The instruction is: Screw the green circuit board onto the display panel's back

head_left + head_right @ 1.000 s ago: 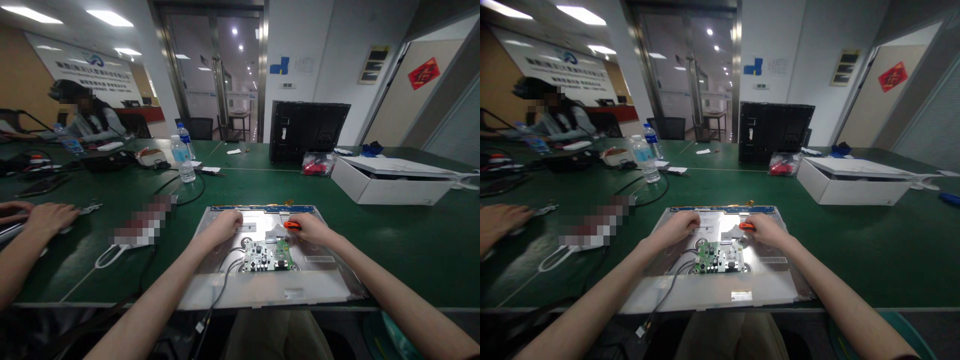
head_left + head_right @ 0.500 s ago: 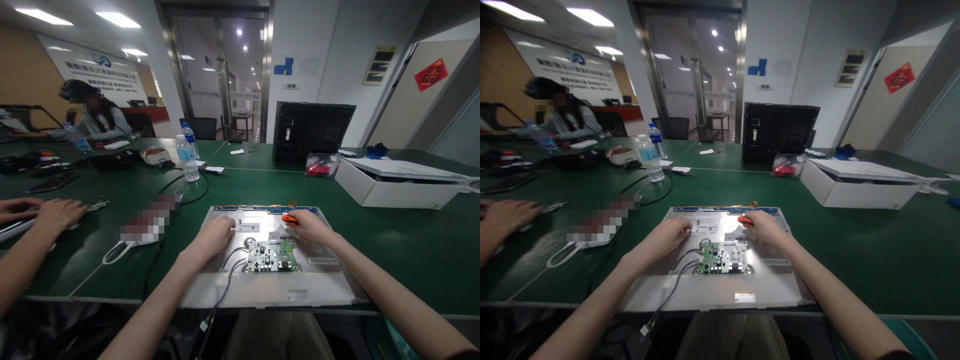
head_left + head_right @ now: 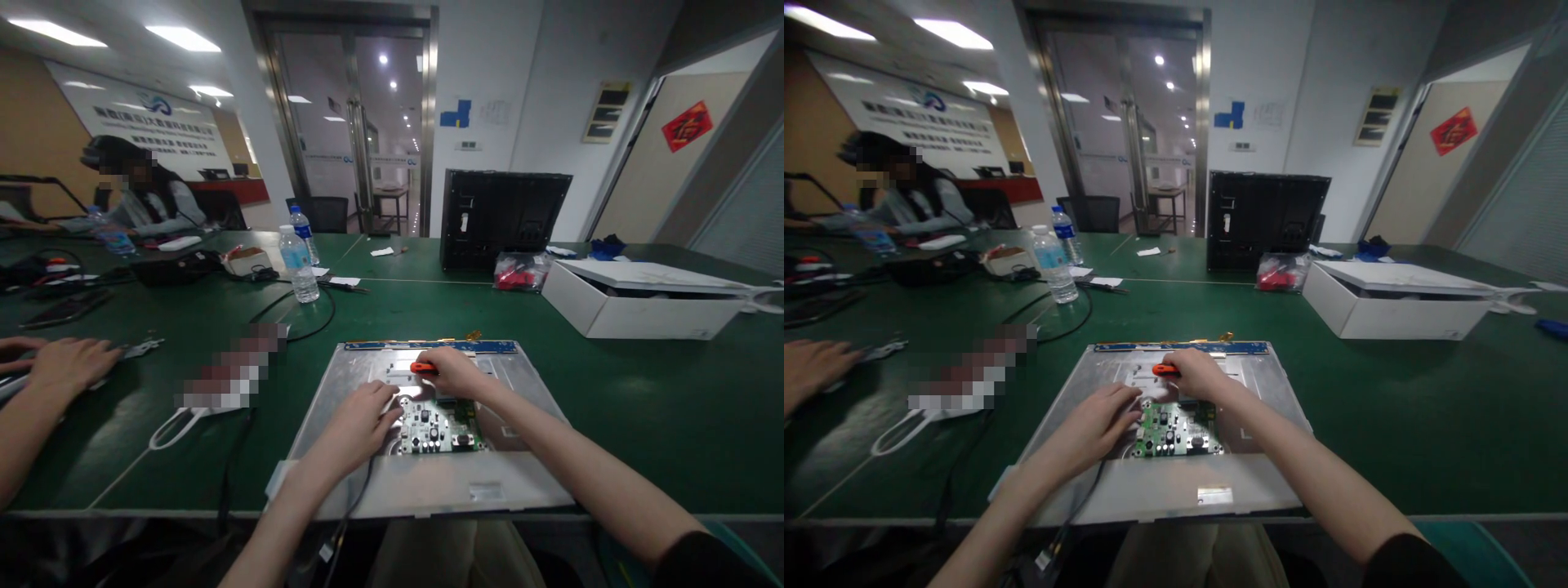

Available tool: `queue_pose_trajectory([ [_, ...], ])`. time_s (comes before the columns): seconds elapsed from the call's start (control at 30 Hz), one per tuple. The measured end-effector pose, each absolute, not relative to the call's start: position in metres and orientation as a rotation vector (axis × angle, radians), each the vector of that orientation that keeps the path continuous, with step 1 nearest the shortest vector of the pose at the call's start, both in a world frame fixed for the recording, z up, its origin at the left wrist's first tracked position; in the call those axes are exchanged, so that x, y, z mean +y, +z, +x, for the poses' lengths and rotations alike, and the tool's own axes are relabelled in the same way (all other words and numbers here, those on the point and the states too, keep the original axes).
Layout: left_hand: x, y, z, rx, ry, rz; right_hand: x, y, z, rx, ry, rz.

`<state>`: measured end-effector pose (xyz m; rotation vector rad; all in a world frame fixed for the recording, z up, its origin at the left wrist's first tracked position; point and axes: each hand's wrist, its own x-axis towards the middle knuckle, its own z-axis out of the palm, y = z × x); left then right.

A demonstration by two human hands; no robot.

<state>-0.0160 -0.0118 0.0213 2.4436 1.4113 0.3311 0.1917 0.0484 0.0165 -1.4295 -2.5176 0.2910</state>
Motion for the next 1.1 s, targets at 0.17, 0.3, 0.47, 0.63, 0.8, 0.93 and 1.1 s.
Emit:
queue_pose_trajectory([
  [0.17,-0.013,0.011,-0.018,1.382,0.448,2.423,0.047,0.023,0.197,-2.439,0.228,-1.446],
  [0.3,-0.015,0.007,-0.018,1.413,0.451,2.412,0.050,0.025,0.183,-2.474,0.232,-1.396],
  [0.47,-0.016,0.003,-0.018,1.412,0.461,2.429,0.059,0.023,0.156,-2.559,0.246,-1.301],
  [0.63,-0.017,0.004,-0.019,1.414,0.453,2.418,0.062,0.018,0.141,-2.668,0.270,-1.238],
  [0.8,-0.017,0.005,-0.018,1.446,0.413,2.428,0.059,0.012,0.139,-2.679,0.224,-1.303],
  [0.93,-0.018,0.005,-0.018,1.441,0.446,2.408,0.058,0.011,0.142,-2.676,0.197,-1.317],
  [1.1,-0.017,0.002,-0.019,1.436,0.477,2.424,0.057,0.009,0.150,-2.669,0.178,-1.353],
])
